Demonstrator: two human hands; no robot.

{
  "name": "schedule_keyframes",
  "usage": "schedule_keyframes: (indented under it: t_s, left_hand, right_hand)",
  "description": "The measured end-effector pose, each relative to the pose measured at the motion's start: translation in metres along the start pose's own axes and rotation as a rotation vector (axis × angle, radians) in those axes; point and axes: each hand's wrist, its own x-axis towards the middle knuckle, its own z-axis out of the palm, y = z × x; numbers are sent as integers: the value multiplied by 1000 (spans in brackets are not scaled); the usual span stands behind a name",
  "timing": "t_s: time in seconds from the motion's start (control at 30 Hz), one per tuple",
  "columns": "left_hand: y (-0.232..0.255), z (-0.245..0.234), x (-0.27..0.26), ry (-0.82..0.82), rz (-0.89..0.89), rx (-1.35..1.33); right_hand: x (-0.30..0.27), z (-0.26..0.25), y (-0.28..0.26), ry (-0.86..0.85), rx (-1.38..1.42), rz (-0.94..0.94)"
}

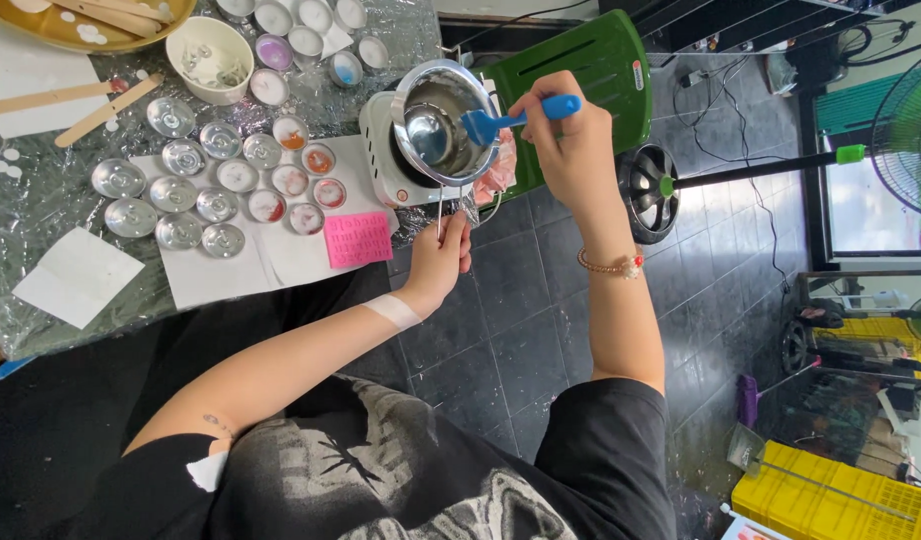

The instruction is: Stirring a liquid in a small metal pot using a spatula while it heats on a hot plate.

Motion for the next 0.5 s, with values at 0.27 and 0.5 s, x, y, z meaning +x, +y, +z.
schedule_keyframes:
  t_s: [0.27,0.5]
  left_hand:
    - [7,-1,-2,-16,-16,-5]
    - [12,-2,-3,-31,-43,-21]
  right_hand:
    - [-1,11,6,174,31,79]
    - [-1,21,0,207,-46,50]
